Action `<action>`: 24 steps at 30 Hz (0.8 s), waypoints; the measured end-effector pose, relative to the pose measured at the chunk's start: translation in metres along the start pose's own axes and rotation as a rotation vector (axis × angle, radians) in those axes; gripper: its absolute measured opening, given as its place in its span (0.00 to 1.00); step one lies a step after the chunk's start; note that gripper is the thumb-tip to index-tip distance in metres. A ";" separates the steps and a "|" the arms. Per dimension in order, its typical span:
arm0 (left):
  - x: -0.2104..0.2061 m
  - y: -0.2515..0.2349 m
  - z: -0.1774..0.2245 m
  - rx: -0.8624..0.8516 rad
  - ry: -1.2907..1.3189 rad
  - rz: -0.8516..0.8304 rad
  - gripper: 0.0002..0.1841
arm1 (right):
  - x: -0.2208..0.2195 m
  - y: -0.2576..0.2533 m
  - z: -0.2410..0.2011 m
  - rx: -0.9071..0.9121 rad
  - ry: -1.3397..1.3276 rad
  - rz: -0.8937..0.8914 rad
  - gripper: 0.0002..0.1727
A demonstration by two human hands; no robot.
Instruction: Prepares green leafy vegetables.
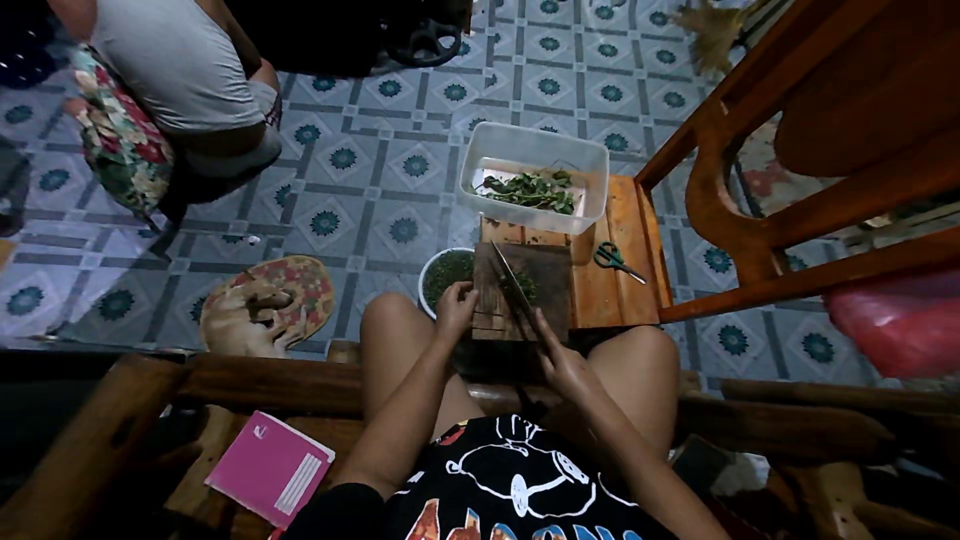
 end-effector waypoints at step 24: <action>-0.007 0.001 0.002 -0.032 0.038 -0.011 0.18 | 0.003 0.003 -0.003 -0.058 0.100 -0.031 0.40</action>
Point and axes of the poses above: each hand's wrist, its own y-axis away from the middle knuckle, its own x-axis out of the back of the hand, z = x × y, the point moved 1 cm from there along -y, towards the middle knuckle, and after that the axes turned 5 degrees about y, right-handed, at the moved point
